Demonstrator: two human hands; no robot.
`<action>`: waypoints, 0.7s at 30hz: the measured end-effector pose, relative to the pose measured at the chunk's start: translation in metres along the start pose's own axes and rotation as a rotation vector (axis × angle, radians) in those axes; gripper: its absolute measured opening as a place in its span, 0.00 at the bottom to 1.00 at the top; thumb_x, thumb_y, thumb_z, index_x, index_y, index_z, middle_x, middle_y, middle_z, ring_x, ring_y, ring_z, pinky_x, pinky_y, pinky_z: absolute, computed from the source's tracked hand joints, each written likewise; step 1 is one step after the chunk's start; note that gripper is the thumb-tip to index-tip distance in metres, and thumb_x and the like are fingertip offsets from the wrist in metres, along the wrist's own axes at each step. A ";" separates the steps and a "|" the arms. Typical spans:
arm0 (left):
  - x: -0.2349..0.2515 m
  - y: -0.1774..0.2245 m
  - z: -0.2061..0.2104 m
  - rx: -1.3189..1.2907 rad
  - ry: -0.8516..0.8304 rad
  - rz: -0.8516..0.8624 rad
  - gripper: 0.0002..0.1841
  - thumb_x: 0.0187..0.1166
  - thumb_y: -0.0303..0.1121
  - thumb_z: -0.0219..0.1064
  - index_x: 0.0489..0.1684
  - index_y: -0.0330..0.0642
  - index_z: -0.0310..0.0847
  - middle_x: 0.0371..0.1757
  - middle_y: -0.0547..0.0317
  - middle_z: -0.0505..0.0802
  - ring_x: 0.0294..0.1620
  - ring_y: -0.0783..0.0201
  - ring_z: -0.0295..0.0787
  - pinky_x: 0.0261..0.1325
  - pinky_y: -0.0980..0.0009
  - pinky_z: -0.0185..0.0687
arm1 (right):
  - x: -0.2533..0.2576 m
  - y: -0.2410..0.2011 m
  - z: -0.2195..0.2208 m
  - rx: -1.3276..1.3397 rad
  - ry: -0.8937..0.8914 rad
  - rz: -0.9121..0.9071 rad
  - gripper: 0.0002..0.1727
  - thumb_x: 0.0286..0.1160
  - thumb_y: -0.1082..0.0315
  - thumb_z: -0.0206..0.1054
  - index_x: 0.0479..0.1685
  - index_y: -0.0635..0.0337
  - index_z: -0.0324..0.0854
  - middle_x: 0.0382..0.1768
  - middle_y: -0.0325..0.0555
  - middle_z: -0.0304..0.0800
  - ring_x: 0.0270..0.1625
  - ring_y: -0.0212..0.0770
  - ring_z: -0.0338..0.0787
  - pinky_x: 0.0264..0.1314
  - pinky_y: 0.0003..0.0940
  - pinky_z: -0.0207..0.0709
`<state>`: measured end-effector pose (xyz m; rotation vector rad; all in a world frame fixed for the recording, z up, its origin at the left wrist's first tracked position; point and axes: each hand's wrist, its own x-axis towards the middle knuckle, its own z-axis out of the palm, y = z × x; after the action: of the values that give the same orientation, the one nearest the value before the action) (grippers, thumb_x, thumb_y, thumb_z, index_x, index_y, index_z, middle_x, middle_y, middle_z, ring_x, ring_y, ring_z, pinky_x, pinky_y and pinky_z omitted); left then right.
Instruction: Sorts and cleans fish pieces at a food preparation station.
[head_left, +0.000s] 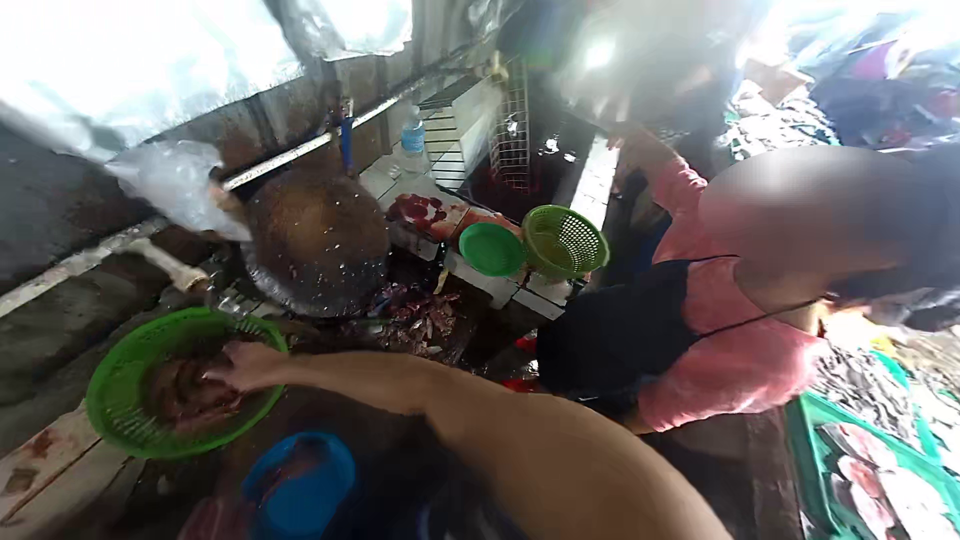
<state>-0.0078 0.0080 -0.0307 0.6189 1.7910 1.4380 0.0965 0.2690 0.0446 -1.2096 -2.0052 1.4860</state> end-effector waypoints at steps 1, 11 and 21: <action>-0.005 0.003 0.004 0.004 0.003 -0.008 0.29 0.85 0.38 0.65 0.80 0.29 0.65 0.60 0.45 0.89 0.50 0.62 0.90 0.56 0.61 0.89 | -0.011 -0.001 0.000 0.025 0.044 -0.050 0.25 0.87 0.55 0.64 0.68 0.70 0.82 0.61 0.66 0.90 0.64 0.58 0.90 0.70 0.57 0.81; 0.004 0.006 -0.004 -0.045 0.119 -0.030 0.23 0.84 0.35 0.66 0.73 0.31 0.74 0.59 0.44 0.92 0.49 0.59 0.93 0.53 0.60 0.92 | 0.045 -0.028 0.003 -0.010 0.007 -0.019 0.25 0.88 0.50 0.60 0.69 0.59 0.84 0.64 0.57 0.89 0.68 0.53 0.88 0.74 0.60 0.79; 0.027 0.004 -0.008 -0.084 0.168 -0.041 0.19 0.84 0.35 0.67 0.68 0.34 0.78 0.55 0.48 0.93 0.45 0.61 0.94 0.50 0.62 0.92 | 0.075 -0.102 -0.012 0.165 -0.035 -0.004 0.21 0.89 0.49 0.59 0.57 0.55 0.87 0.31 0.42 0.86 0.22 0.34 0.76 0.23 0.31 0.72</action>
<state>-0.0307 0.0242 -0.0332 0.4267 1.8495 1.5675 0.0202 0.3285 0.1271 -1.1186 -1.8632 1.6454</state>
